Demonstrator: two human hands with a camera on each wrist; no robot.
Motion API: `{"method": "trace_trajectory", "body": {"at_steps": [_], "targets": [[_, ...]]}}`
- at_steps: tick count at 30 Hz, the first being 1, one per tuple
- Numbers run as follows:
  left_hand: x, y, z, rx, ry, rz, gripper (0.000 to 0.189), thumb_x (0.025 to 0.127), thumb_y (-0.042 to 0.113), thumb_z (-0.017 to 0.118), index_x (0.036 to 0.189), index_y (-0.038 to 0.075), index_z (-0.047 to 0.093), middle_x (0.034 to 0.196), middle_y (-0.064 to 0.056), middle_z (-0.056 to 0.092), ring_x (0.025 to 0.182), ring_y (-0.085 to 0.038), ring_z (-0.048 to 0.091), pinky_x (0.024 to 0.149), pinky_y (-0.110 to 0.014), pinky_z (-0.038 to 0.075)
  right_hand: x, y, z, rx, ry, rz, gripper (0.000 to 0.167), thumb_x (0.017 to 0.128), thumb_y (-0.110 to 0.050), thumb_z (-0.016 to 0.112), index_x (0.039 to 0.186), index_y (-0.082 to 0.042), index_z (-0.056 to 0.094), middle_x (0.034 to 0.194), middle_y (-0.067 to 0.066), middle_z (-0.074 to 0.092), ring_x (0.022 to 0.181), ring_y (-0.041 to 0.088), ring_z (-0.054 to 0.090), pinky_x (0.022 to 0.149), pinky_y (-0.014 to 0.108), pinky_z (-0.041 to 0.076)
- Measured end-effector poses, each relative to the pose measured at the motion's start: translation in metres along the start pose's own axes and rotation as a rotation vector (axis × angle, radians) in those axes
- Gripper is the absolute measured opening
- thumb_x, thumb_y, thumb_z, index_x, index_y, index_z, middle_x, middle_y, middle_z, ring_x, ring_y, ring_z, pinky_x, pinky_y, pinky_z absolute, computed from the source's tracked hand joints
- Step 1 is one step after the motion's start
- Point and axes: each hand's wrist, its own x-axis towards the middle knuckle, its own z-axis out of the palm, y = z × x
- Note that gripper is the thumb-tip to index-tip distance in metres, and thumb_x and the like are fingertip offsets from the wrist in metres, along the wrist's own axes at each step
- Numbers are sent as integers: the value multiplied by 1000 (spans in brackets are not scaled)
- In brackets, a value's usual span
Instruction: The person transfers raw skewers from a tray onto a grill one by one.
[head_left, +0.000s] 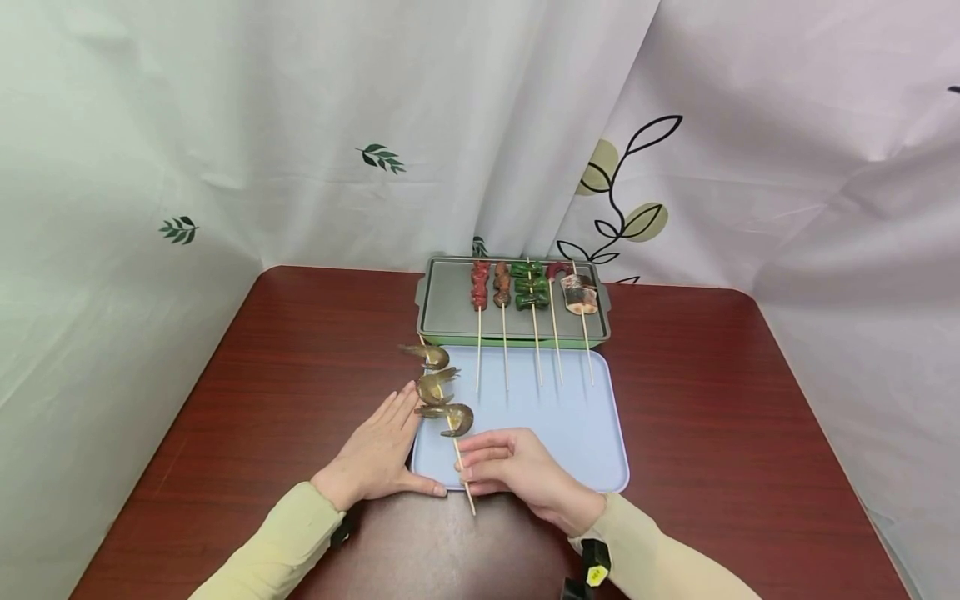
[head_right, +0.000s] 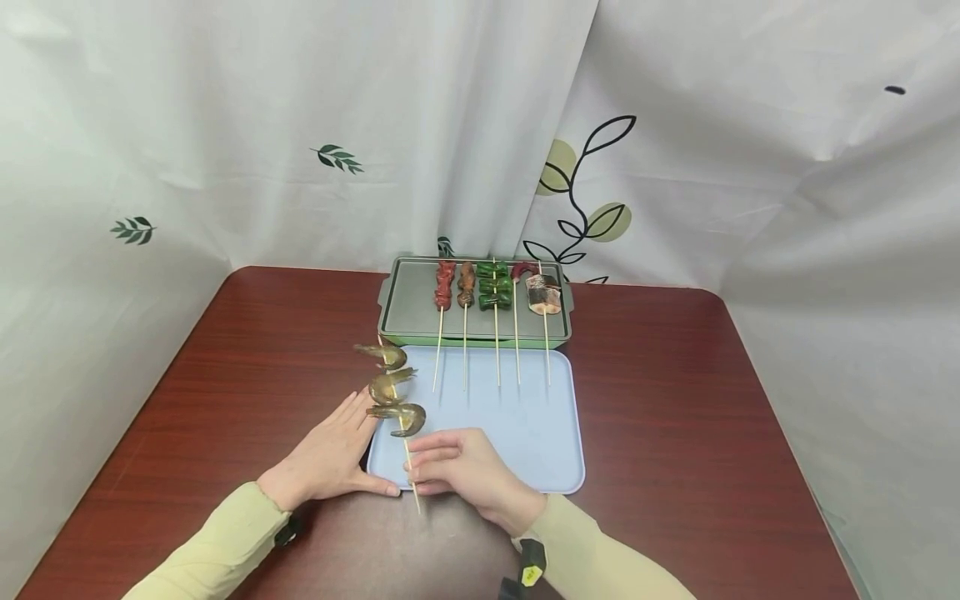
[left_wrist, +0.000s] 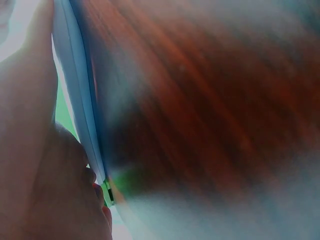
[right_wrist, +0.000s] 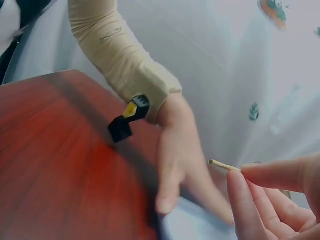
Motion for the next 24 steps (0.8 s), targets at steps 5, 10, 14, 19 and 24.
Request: {"method": "trace_trajectory", "body": {"at_steps": [5, 10, 14, 19, 24], "targets": [[0, -1, 4, -19, 40, 11, 138, 67, 92, 59, 155, -10, 29, 161, -28, 26, 149, -39, 24, 121, -49, 22, 9, -26, 5, -69, -8, -66, 37, 89, 11, 68, 125, 16, 62, 98, 18, 73, 85, 19, 72, 80, 39, 61], [-1, -2, 8, -22, 67, 25, 139, 68, 93, 57, 156, -10, 26, 164, -25, 21, 150, -38, 22, 121, -47, 22, 22, -62, 5, -135, 18, -151, 42, 89, 8, 71, 128, 14, 60, 108, 23, 71, 91, 24, 73, 83, 41, 61], [-1, -3, 9, -20, 46, 12, 139, 68, 93, 56, 157, -9, 25, 165, -24, 19, 151, -36, 19, 122, -45, 19, 38, -88, 3, -134, 67, -215, 40, 88, 9, 72, 127, 11, 63, 109, 24, 71, 93, 30, 73, 83, 41, 60], [0, -1, 4, -25, 21, 6, 139, 68, 92, 58, 156, -10, 25, 164, -25, 19, 151, -37, 20, 122, -47, 21, 61, -105, 0, -90, 119, -235, 35, 90, 11, 69, 125, 10, 65, 111, 26, 70, 93, 28, 74, 83, 40, 60], [1, 1, 0, -27, 8, 6, 137, 69, 89, 62, 156, -10, 26, 164, -25, 21, 151, -37, 21, 122, -47, 21, 85, -104, -4, -76, 150, -170, 38, 92, 12, 67, 129, 13, 61, 119, 33, 65, 87, 21, 73, 82, 35, 60]]}}
